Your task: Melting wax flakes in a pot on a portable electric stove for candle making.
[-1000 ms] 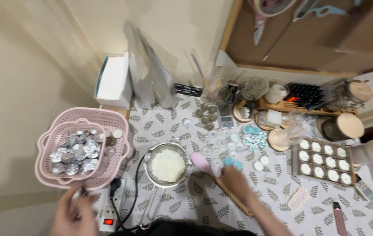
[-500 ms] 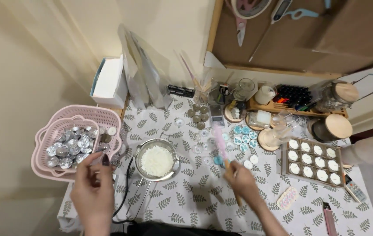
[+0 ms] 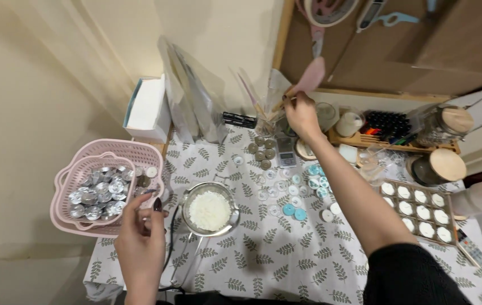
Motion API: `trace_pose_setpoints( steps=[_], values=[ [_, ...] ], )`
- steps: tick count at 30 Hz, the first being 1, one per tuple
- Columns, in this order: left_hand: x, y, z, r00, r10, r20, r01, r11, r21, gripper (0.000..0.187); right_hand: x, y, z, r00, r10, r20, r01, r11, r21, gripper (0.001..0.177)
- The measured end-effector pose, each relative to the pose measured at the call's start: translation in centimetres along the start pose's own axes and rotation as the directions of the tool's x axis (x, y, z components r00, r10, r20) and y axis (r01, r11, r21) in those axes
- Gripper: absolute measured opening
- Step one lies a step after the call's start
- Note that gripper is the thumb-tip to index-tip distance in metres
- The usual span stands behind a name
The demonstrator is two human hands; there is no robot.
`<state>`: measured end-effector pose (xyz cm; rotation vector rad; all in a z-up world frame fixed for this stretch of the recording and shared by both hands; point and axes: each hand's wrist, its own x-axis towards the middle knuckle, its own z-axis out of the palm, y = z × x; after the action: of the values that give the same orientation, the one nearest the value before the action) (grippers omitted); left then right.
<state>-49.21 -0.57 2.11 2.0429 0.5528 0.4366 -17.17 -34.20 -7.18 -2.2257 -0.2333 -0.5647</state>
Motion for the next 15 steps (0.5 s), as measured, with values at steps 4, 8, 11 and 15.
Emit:
trace_pose_setpoints(
  steps=[4, 8, 11, 15],
  values=[
    [0.2, -2.0, -1.7, 0.997, -0.075, -0.018, 0.076, 0.996, 0.045, 0.036, 2.3, 4.3, 5.5, 0.984, 0.099, 0.149, -0.098, 0.995, -0.018, 0.025],
    [0.5, -4.4, -3.1, 0.994, -0.096, -0.045, 0.099, 0.992, 0.080, 0.034, 3.0, 12.7, 10.3, 0.966, 0.125, 0.225, -0.056, 0.955, -0.290, 0.023],
    [1.0, -5.6, -4.0, 0.989, -0.142, -0.050, 0.146, 0.985, 0.088, 0.034, 1.9, 13.5, 10.3, 0.959, 0.148, 0.242, -0.060, 0.939, -0.339, 0.023],
    [0.9, -7.8, -4.9, 0.975, -0.220, 0.011, 0.215, 0.959, 0.187, 0.034, 0.0, 5.0, 10.8, 0.935, 0.328, 0.132, -0.275, 0.910, -0.311, 0.032]
  ],
)
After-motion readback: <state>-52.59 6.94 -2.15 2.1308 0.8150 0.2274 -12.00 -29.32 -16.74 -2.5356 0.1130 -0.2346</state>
